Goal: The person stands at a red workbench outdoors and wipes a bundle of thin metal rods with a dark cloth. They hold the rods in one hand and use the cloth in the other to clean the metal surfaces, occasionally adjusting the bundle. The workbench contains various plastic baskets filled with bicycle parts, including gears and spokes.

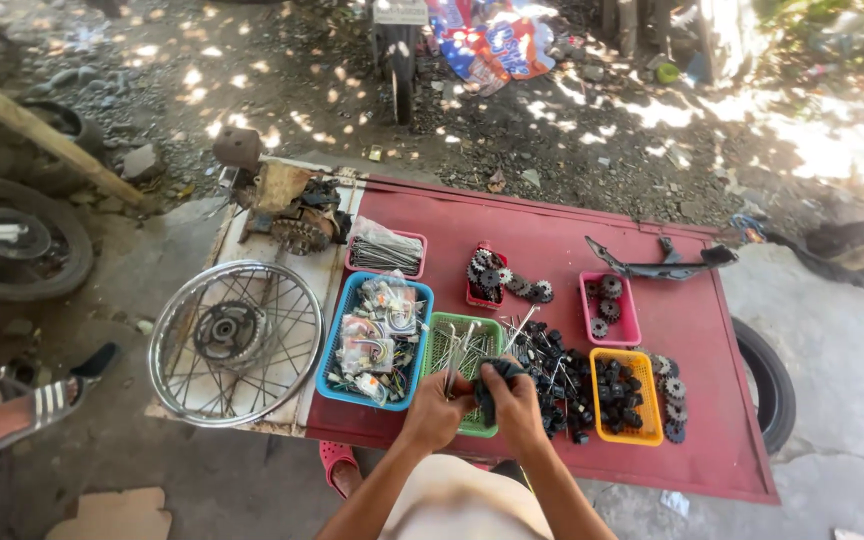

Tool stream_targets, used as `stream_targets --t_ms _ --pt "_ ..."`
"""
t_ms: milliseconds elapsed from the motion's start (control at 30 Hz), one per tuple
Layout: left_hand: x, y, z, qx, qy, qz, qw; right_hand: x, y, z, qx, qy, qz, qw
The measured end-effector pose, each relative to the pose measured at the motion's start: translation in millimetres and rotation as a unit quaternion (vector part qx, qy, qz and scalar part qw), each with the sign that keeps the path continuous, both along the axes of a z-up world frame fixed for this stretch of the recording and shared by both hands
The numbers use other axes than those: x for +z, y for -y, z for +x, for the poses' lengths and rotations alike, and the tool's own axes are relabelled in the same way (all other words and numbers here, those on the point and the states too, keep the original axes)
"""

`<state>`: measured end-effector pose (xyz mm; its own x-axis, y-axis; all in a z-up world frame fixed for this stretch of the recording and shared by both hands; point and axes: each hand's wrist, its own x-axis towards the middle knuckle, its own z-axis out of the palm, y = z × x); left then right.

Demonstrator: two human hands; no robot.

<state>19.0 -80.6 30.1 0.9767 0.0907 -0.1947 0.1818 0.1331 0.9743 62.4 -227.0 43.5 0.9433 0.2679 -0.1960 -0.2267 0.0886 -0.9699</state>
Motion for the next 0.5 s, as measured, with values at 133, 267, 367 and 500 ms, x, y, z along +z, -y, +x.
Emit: stream_targets --t_ms 133,267,367,500 --pt "15.9 27.5 -25.9 -0.022 -0.065 0.057 0.996 31.5 37.3 31.9 -0.031 -0.036 -0.052 0.998" --pt "14.4 33.8 -38.7 -0.009 -0.084 -0.038 0.996 34.6 40.2 42.5 -0.032 0.036 0.04 0.998" --pt "6.8 27.4 -43.2 0.018 -0.085 -0.029 0.996 0.3 30.2 35.1 -0.025 0.006 0.045 0.999" --pt "11.0 11.9 -32.8 0.07 -0.045 -0.082 0.993 -9.8 -0.8 12.1 0.022 0.001 0.024 0.999"
